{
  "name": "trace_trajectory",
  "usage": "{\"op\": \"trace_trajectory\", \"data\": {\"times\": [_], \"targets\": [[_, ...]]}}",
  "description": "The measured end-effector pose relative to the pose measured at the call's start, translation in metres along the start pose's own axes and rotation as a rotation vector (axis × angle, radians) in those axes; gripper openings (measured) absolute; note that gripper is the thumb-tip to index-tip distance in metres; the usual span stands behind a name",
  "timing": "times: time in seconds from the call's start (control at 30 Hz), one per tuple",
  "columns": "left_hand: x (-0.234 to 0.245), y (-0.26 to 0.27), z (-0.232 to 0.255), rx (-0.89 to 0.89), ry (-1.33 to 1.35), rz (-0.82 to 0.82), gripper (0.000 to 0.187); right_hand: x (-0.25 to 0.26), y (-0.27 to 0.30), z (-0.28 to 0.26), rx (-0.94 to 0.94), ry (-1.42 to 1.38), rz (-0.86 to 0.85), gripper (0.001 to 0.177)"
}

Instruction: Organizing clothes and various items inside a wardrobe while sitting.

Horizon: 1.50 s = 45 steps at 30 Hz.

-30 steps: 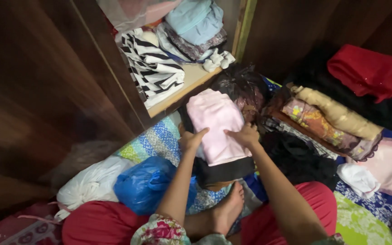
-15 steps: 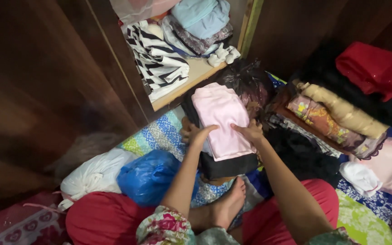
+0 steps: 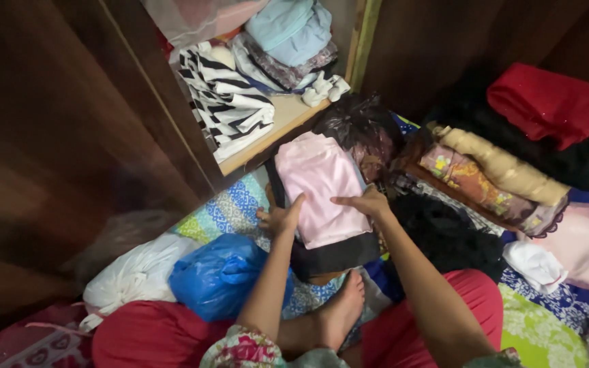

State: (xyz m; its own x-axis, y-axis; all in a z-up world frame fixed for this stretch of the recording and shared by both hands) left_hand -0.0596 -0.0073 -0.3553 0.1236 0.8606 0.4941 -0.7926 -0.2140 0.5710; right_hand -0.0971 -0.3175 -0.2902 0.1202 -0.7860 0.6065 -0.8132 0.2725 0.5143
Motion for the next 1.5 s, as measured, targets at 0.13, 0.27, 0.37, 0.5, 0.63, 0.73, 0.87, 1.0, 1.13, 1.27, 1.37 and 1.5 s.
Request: {"op": "trace_trajectory", "data": {"times": [0.13,0.27,0.37,0.5,0.63,0.73,0.87,1.0,1.13,1.27,1.37,1.5], "targets": [[0.002,-0.023,0.007,-0.187,-0.102,0.134,0.135,-0.002,-0.010,-0.004,0.034,0.078,0.031,0.140],[0.002,-0.027,0.004,-0.156,-0.036,0.027,0.119,0.000,-0.012,-0.011,0.119,0.164,0.086,0.133],[0.009,-0.023,0.001,-0.106,-0.023,-0.042,0.120,0.001,0.006,-0.014,0.140,-0.090,-0.077,0.123],[0.003,-0.015,-0.004,-0.035,0.267,-0.208,0.121,-0.031,-0.021,0.011,0.086,-0.419,-0.409,0.099],[-0.017,-0.049,-0.003,-0.154,0.132,-0.282,0.120,-0.039,-0.042,0.028,0.034,-0.322,-0.455,0.090],[-0.062,-0.055,-0.015,-0.141,0.210,-0.646,0.115,-0.037,-0.039,0.034,-0.014,-0.235,-0.428,0.085],[-0.031,-0.015,-0.001,-0.212,0.103,-0.528,0.112,-0.032,-0.001,0.005,0.041,-0.458,-0.488,0.084],[-0.006,0.004,0.014,-0.333,0.080,-0.306,0.115,-0.042,-0.011,0.018,-0.044,-0.709,-0.593,0.084],[-0.013,0.007,0.019,-0.378,0.303,-0.463,0.104,-0.042,-0.016,0.020,0.045,-0.722,-0.573,0.081],[-0.077,-0.068,-0.010,-0.469,0.654,-0.795,0.083,-0.028,-0.007,0.011,0.031,-0.803,-0.531,0.076],[-0.062,-0.026,0.035,-0.380,0.643,-0.847,0.081,-0.014,-0.004,0.005,0.063,-0.885,-0.541,0.075],[-0.024,0.063,0.108,-0.371,0.425,-0.946,0.088,0.006,-0.028,0.021,0.185,-1.081,-0.491,0.073]]}}
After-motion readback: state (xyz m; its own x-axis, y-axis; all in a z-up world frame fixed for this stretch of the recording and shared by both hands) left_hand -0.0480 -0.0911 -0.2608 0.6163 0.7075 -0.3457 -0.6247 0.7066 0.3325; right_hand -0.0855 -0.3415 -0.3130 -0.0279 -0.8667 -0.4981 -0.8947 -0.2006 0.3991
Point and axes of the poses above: each hand's wrist, its own y-axis away from the middle knuckle, its own x-axis out of the back of the hand, z = x × y, the point moved 10 cm from there along -y, towards the middle knuckle, and after that the axes turned 12 degrees about -z, right-handed, at the moved point
